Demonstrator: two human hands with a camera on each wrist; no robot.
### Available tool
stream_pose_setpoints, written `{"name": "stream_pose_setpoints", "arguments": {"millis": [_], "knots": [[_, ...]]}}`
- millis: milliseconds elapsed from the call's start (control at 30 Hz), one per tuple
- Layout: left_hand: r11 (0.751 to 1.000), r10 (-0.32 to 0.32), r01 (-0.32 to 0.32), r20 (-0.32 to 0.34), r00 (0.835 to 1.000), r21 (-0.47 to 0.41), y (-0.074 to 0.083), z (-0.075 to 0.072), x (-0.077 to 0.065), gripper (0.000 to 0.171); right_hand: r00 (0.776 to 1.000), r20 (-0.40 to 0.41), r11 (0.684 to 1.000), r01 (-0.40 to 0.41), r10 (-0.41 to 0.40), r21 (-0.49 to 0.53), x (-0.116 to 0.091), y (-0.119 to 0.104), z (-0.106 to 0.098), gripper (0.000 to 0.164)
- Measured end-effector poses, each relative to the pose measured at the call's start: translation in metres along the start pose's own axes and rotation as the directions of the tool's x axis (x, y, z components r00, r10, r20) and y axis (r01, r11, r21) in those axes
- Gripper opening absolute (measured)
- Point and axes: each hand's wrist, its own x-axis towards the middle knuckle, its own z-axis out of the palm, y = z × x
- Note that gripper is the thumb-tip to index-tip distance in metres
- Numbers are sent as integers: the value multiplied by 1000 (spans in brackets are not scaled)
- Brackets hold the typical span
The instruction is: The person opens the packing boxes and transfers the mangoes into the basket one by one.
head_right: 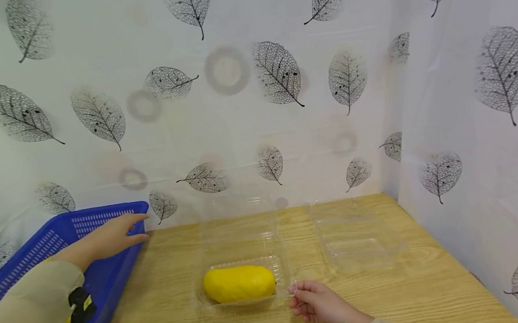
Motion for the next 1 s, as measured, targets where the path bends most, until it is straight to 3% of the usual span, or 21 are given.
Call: {"name": "stream_pose_setpoints", "arguments": {"millis": [433,800,1000], "knots": [[998,24,-19,80,997,-65,21,5,12,53,1000,1,1000,-2,2,1,-1,-1,0,28],[997,48,-40,120,992,-70,42,15,22,52,1000,21,1000,-1,1,9,0,0,-2,30],[994,105,-101,113,988,-43,53,17,23,51,1000,9,1000,-3,3,9,1,1,-2,29]]}}
